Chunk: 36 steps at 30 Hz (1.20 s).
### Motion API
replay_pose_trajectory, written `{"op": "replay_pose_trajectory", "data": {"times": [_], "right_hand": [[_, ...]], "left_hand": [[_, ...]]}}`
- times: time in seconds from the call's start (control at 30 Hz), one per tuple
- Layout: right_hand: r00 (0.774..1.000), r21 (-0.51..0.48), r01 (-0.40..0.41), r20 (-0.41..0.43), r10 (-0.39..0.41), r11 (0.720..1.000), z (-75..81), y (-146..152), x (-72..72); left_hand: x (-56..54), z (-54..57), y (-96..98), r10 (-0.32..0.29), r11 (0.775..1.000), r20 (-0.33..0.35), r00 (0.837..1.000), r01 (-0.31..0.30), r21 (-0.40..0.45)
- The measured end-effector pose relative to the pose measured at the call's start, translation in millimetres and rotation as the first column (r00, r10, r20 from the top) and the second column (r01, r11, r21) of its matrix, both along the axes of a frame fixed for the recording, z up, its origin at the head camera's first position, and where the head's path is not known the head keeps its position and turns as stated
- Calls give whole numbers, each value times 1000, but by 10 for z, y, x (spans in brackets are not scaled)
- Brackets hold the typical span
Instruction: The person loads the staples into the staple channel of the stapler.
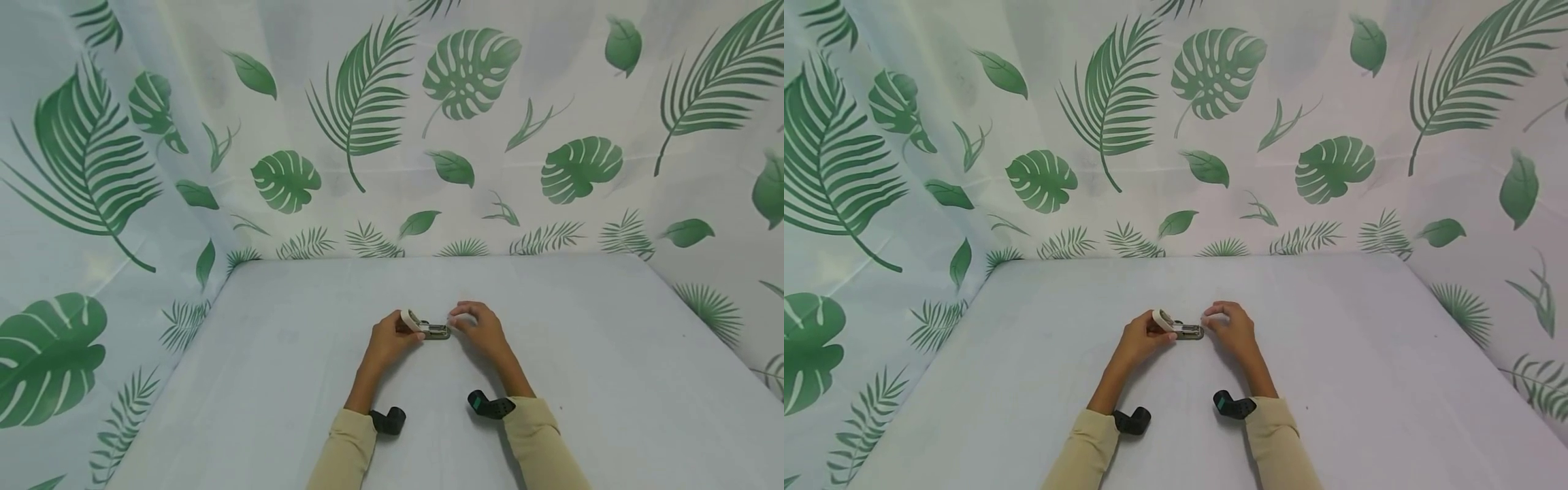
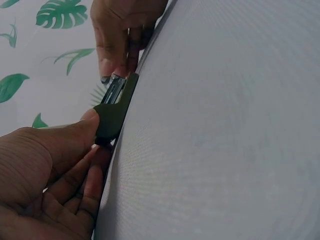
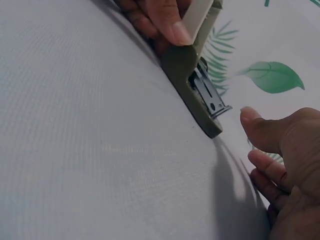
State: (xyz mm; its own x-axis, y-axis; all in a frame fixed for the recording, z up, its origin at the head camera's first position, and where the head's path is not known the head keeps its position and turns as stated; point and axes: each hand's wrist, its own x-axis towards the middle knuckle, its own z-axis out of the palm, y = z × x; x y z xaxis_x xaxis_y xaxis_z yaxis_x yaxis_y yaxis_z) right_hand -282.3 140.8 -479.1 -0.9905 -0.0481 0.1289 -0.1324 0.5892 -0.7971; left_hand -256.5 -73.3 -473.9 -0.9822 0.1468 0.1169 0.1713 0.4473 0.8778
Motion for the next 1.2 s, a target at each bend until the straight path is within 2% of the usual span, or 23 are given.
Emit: {"op": "replay_pose_trajectory", "data": {"times": [0.07,0.17,0.33,0.63,0.97,1.2], "right_hand": [[1000,-18,-31,-3,31,999,14,-4,22],[994,3,-92,-51,92,996,49,-17,50],[975,91,-167,-130,178,982,115,-79,75],[980,193,-138,-115,162,971,195,-195,118],[978,216,-123,-137,155,969,202,-246,140],[979,235,-122,-129,156,964,213,-269,123]], "left_hand": [[2,-4,-3,-4,1000,-4,1000,4,4],[4,-6,-5,-10,1000,-10,1000,10,7],[11,5,-2,-10,1000,-4,1000,10,13],[6,-1,6,-23,1000,-9,1000,23,14],[10,-9,-1,-25,1000,-9,1000,25,-6],[19,8,4,-24,1000,0,1000,24,11]]}}
